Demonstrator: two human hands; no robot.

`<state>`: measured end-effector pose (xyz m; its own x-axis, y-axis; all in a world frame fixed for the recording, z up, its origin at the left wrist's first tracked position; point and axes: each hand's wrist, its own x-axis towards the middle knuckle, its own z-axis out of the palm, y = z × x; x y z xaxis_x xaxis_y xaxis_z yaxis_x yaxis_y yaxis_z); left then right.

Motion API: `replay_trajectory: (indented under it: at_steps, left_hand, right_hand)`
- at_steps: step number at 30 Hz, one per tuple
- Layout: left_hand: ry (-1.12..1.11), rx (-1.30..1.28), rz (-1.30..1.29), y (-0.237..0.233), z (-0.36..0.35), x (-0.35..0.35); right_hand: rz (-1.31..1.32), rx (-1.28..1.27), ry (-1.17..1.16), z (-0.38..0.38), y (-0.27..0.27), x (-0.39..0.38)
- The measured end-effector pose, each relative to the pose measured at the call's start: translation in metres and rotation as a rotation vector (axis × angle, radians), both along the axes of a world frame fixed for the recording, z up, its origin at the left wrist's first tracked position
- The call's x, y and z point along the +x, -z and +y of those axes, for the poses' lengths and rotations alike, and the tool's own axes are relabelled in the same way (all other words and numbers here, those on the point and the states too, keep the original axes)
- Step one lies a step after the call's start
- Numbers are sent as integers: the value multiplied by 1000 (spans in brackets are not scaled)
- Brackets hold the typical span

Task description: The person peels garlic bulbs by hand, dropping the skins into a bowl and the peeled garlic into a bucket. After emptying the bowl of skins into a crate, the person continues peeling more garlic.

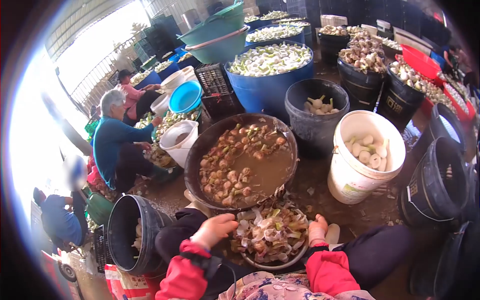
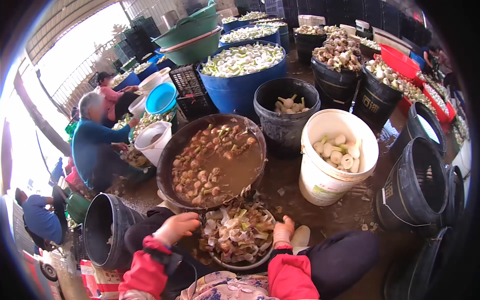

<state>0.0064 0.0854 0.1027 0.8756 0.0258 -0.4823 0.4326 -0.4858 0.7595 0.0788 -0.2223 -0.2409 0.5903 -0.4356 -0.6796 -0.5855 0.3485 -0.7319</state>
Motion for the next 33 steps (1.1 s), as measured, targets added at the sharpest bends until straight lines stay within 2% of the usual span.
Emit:
replay_trajectory:
  at_steps: [1,2,3,4,6,7,8,10,12,13,14,15,17,22,24,26,27,28,29,30,32,33]
  left_hand:
    - [125,140,273,31,-5,22]
    - [227,388,179,82,4,35]
    - [123,554,243,105,1,42]
    - [9,567,314,126,3,44]
    - [-235,504,467,165,3,34]
    - [-283,361,480,174,-1,26]
    - [-295,358,505,188,-8,19]
    - [-100,424,418,212,-29,9]
    - [61,539,383,209,-51,-4]
    - [33,437,441,195,-61,-3]
    - [38,418,421,212,-64,-11]
    - [5,408,431,224,-68,-17]
    - [-43,385,475,235,-72,-16]
    - [-151,243,527,229,-68,-8]
    - [-141,233,481,225,-65,-7]
    - [-195,214,341,218,-60,-17]
    - [-199,214,194,226,-55,-32]
    - [-268,175,127,209,-52,-39]
    - [-274,124,69,200,-41,-45]
    - [-269,71,11,195,-28,-49]
    - [-413,41,127,188,0,-50]
    - [-527,160,97,183,8,-49]
  right_hand:
    - [-87,-106,-29,-6,33,-6]
    - [-176,-212,-62,0,-1,-20]
    - [-191,-377,-252,2,-50,-27]
    - [-199,-535,-445,11,-96,-26]
    - [-401,-649,-650,30,-118,-13]
    - [-502,-638,-726,43,-118,-9]
    - [-425,-682,-918,55,-118,-2]
    - [-252,-674,-1296,78,-129,7]
    - [53,-440,-1603,92,-129,18]
    - [44,-499,-1690,95,-122,17]
    - [49,-483,-1727,98,-117,15]
    - [44,-604,-1768,101,-117,14]
    - [73,-763,-1800,110,-103,13]
    - [68,-778,-1949,119,-87,25]
    - [18,-698,-1919,116,-79,29]
    - [-119,-500,-1842,102,-61,31]
    - [-140,-390,-1761,92,-75,29]
    - [-172,-283,-1663,89,-108,34]
    - [255,-216,-1582,93,-157,43]
    - [116,-223,-1531,79,-156,41]
    - [-334,-363,-1349,45,-133,33]
    - [-347,-559,-1207,33,-125,31]
